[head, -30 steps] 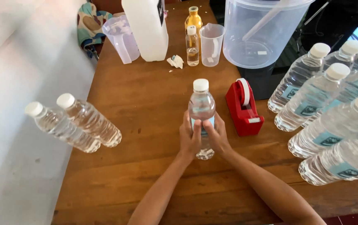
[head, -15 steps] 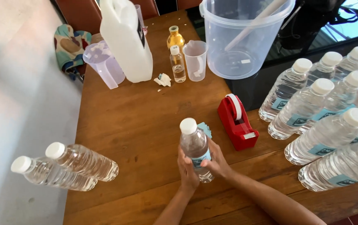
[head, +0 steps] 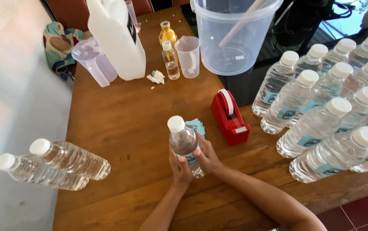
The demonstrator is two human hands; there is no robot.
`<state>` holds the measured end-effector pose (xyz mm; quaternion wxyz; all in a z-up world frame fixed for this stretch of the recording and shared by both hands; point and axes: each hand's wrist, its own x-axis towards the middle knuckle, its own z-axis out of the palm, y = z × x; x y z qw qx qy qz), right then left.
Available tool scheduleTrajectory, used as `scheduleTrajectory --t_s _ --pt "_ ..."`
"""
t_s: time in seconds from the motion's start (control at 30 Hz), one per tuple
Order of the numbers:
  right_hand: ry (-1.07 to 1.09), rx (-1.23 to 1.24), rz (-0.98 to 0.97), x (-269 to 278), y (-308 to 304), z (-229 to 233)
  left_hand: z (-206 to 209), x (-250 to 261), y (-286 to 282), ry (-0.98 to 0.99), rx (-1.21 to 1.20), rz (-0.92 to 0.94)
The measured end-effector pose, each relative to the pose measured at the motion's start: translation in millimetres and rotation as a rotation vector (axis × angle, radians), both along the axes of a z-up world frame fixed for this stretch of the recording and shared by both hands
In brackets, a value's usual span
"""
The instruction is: Applying labels to small plastic bottles using a tape dispenser and pre-cut labels.
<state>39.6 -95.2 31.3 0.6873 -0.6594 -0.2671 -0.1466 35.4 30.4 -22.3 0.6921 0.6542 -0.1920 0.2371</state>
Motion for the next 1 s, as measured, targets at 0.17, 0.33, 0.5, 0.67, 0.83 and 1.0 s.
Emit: scheduleTrajectory --t_s 0.17,0.33,0.5,0.67,0.83,1.0 --pt "0.004 0.106 -0.038 1 7 18 -9 16 -5 -0.19 0.013 0.135" --pt "-0.036 0.067 -0.001 7 2 3 -23 19 -3 -0.171 -0.016 0.102" --pt "-0.05 0.048 -0.005 13 3 -16 -18 16 0 -0.166 -0.011 0.108" --pt "-0.016 0.063 -0.023 12 2 -17 -22 18 4 -0.126 0.004 0.096" --pt "0.031 0.074 -0.043 8 4 0 -7 20 -7 -0.13 -0.016 0.107" --pt "0.08 0.084 -0.053 8 1 -2 11 16 -7 -0.15 -0.016 0.098"
